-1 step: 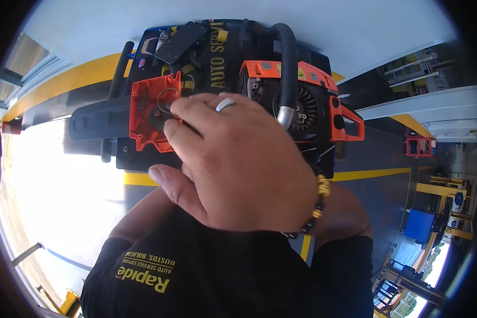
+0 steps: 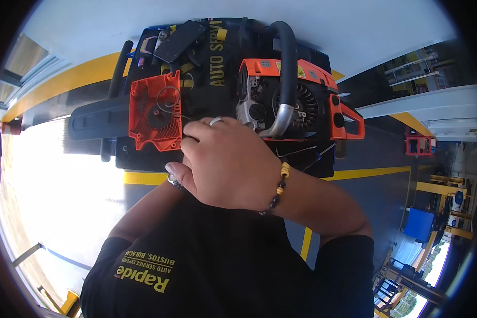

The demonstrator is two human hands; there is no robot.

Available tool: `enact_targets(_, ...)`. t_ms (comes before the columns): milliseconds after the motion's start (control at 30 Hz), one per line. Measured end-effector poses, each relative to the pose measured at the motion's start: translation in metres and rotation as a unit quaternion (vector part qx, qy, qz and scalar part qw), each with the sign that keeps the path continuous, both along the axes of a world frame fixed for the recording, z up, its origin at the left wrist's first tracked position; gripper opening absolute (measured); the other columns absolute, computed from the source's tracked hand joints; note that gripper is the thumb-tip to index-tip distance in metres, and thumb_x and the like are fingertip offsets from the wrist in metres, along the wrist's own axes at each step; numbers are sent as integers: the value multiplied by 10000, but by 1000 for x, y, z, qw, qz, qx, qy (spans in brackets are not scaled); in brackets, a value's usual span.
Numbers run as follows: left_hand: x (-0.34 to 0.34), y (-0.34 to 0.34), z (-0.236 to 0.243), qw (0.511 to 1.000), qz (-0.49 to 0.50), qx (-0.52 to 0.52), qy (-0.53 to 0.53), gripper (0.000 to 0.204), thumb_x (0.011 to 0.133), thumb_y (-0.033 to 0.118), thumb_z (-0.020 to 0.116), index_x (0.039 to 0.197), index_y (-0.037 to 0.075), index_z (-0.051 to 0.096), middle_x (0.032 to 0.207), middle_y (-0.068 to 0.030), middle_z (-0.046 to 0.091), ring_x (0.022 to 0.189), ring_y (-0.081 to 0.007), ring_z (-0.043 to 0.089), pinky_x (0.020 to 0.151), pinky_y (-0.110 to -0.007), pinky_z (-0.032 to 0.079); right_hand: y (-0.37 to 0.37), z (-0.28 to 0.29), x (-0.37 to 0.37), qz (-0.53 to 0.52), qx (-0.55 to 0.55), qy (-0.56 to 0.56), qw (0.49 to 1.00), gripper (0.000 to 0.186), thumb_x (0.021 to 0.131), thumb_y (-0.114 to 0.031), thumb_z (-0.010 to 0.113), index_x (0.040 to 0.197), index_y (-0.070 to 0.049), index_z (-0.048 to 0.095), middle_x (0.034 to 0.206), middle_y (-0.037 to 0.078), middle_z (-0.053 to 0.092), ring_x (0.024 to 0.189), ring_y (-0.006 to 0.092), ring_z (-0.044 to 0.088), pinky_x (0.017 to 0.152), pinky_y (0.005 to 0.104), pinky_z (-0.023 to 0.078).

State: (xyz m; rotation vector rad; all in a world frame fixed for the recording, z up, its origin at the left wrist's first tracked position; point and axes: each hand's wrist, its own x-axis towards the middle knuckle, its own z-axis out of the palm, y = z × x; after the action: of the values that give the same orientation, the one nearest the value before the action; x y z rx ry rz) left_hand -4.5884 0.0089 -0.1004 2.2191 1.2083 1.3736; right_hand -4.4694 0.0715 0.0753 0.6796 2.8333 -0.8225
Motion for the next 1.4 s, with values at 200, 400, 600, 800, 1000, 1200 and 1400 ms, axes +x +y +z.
enact_targets(200, 2, 0, -27, 998, 38, 29, 46, 246, 664, 110, 730, 890, 88, 635, 852, -37, 660, 761, -233, 666, 609, -356, 525, -1, 25, 24, -29, 129, 253, 958, 481, 813, -397, 721, 993, 43, 651, 1104, 230, 618, 944, 356, 652, 778, 372, 538)
enact_targets(400, 2, 7, -8, 994, -21, -91, 49, 273, 671, 189, 734, 907, 79, 650, 911, -38, 664, 799, -244, 660, 612, -358, 518, 8, -24, 27, -106, 102, 107, 983, 284, 766, -256, 767, 914, -50, 639, 841, 70, 640, 641, 259, 656, 568, 370, 529)
enact_targets(600, 3, 1, -56, 993, 11, -110, 31, 426, 661, 200, 835, 1013, 67, 634, 851, -61, 678, 725, -233, 675, 593, -348, 519, -7, -16, 60, -120, 133, 123, 976, 255, 761, -109, 726, 998, -52, 652, 764, 62, 621, 586, 222, 641, 491, 324, 507)
enact_targets(800, 0, -4, -35, 997, 32, -72, 10, 570, 656, 226, 871, 1134, 55, 609, 938, -81, 696, 799, -230, 698, 630, -340, 555, -4, -19, 104, -109, 96, 202, 968, 443, 663, 25, 720, 1102, -5, 667, 840, 52, 615, 562, 161, 578, 471, 285, 468)
enact_targets(1000, 0, -5, -30, 996, 27, -82, 30, 549, 626, 183, 880, 1080, 49, 602, 971, -99, 679, 805, -238, 703, 628, -333, 567, -8, -30, 121, -103, 86, 201, 970, 395, 660, 9, 729, 1052, -6, 687, 885, 92, 600, 633, 195, 598, 525, 305, 490)
enact_targets(1200, 0, -6, -38, 996, 21, -81, 11, 414, 609, 191, 879, 922, 82, 631, 971, -75, 674, 801, -226, 701, 622, -323, 568, -7, -33, 122, -76, 71, 196, 975, 361, 682, -7, 730, 1040, 0, 688, 926, 103, 602, 663, 195, 605, 568, 317, 504)
enact_targets(1400, 0, -6, -39, 998, 11, -59, 5, 386, 606, 173, 880, 870, 85, 613, 918, -68, 653, 804, -233, 697, 601, -325, 564, -11, -39, 116, -104, 70, 200, 972, 333, 726, -25, 709, 1057, 4, 683, 866, 102, 606, 604, 176, 585, 494, 285, 465)
